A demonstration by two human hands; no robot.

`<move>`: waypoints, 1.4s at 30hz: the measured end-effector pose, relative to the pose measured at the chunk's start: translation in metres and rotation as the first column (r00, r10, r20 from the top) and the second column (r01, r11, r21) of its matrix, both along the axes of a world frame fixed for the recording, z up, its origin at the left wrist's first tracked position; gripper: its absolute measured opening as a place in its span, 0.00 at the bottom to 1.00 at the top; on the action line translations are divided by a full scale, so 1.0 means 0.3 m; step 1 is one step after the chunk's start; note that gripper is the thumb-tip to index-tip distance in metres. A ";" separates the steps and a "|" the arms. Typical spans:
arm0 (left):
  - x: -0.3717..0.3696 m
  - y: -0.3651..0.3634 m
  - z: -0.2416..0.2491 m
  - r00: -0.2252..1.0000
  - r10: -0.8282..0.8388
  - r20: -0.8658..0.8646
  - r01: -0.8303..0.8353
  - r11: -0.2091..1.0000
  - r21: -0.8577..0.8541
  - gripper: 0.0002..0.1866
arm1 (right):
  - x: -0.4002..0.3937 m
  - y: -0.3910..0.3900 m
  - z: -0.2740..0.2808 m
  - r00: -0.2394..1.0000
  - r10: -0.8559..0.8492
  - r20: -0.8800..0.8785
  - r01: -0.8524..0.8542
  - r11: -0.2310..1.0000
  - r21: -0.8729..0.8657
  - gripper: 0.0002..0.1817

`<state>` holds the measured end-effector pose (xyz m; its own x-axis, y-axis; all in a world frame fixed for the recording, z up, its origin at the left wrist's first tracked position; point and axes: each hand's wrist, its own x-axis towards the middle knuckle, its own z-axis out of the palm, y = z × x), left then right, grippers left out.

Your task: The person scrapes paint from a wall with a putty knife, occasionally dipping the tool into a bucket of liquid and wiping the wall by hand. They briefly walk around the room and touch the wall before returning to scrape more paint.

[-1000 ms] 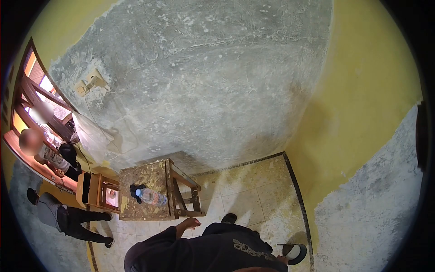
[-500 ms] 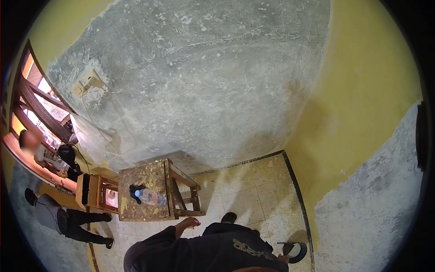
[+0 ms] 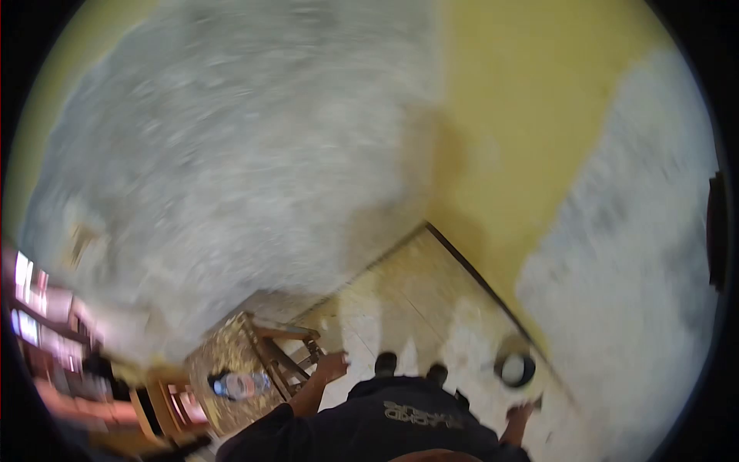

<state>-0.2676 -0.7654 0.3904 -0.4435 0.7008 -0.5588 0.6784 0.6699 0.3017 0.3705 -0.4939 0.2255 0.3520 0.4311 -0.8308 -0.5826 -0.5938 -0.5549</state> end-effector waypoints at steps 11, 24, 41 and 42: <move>0.117 0.980 0.173 0.459 -0.040 0.888 0.275 0.957 -0.098 0.37 | -0.258 -0.317 0.736 0.952 -0.123 0.280 0.074 0.981 0.180 0.19; 0.095 0.743 -0.217 0.643 -0.755 0.129 0.730 0.551 -0.405 0.36 | -0.104 -1.030 0.236 0.835 -0.518 0.184 0.550 0.796 -0.253 0.20; 1.503 1.185 0.323 -0.035 -0.836 0.548 0.490 0.464 0.738 0.27 | 0.152 0.457 0.137 0.457 -0.862 -0.219 0.886 0.463 0.027 0.08; 1.504 1.188 0.386 -0.002 -0.806 0.592 0.577 0.482 0.659 0.25 | 0.112 0.536 0.167 0.455 -0.858 -0.238 0.886 0.464 0.021 0.08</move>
<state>0.1837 -0.4089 0.5063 0.8619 0.5036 -0.0598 0.1384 -0.1200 0.9831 0.4040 -0.3332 0.2757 0.4657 0.0807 -0.8813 -0.8420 0.3469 -0.4132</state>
